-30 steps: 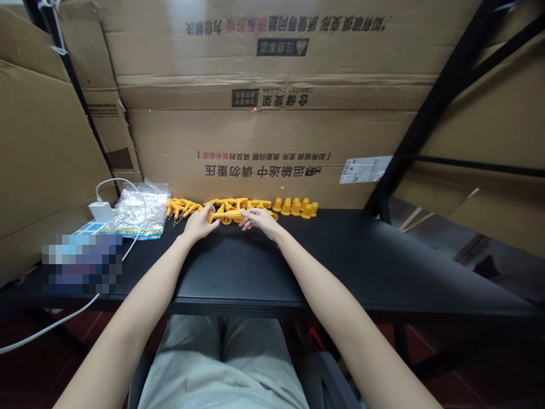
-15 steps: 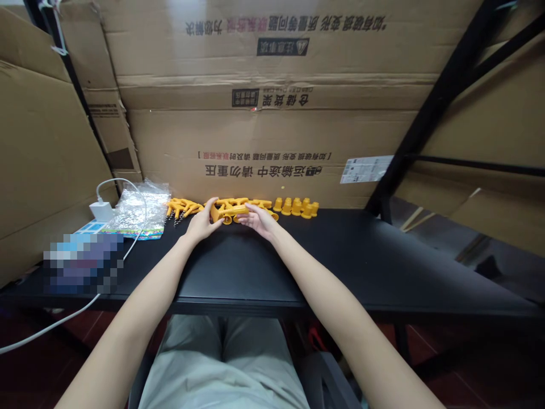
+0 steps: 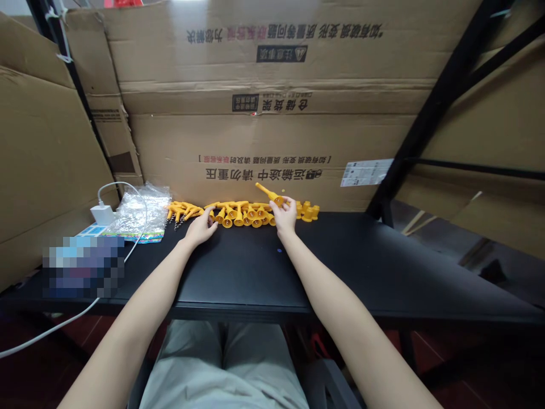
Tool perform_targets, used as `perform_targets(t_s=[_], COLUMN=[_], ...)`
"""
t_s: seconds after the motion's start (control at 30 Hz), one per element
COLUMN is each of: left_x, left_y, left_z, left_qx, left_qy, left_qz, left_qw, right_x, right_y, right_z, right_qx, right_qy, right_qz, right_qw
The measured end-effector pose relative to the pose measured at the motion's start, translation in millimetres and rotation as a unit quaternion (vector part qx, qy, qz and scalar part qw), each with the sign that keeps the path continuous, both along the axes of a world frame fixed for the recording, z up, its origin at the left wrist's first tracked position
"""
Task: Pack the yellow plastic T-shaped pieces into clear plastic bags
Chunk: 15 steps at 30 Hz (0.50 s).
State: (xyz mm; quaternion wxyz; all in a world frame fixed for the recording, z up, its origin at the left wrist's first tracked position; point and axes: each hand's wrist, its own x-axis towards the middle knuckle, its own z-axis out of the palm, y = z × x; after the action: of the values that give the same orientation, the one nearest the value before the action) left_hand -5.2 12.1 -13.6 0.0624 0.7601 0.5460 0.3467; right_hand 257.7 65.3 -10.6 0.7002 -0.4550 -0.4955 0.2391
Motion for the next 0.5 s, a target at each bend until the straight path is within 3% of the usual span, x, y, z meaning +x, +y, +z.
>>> perform_targets(t_s=[0.13,0.27,0.37,0.5], left_x=[1.4,2.0,2.4,0.8], left_y=[-0.1,-0.7,-0.4,2.3], left_z=[-0.9,-1.1,-1.3,-1.0], left_qx=[0.0,-0.006,-0.008,-0.007], left_qy=[0.002,0.001,0.004,0.02], left_qz=[-0.008,-0.009,-0.008,0.019], left_qw=[1.0,1.0,1.0,1.0], right_x=[4.0,12.4,17.4,19.8], right_y=[-2.9,1.2,7.9,12.9], right_z=[-12.6,-23.2,-30.0,-34.4], right_qx=[0.008,-0.058,-0.109,-0.112], right_qy=[-0.169,-0.318,-0.364,-0.387], right_qz=[-0.056,-0.099,-0.089,-0.047], right_qw=[0.984,0.941,0.921,0.914])
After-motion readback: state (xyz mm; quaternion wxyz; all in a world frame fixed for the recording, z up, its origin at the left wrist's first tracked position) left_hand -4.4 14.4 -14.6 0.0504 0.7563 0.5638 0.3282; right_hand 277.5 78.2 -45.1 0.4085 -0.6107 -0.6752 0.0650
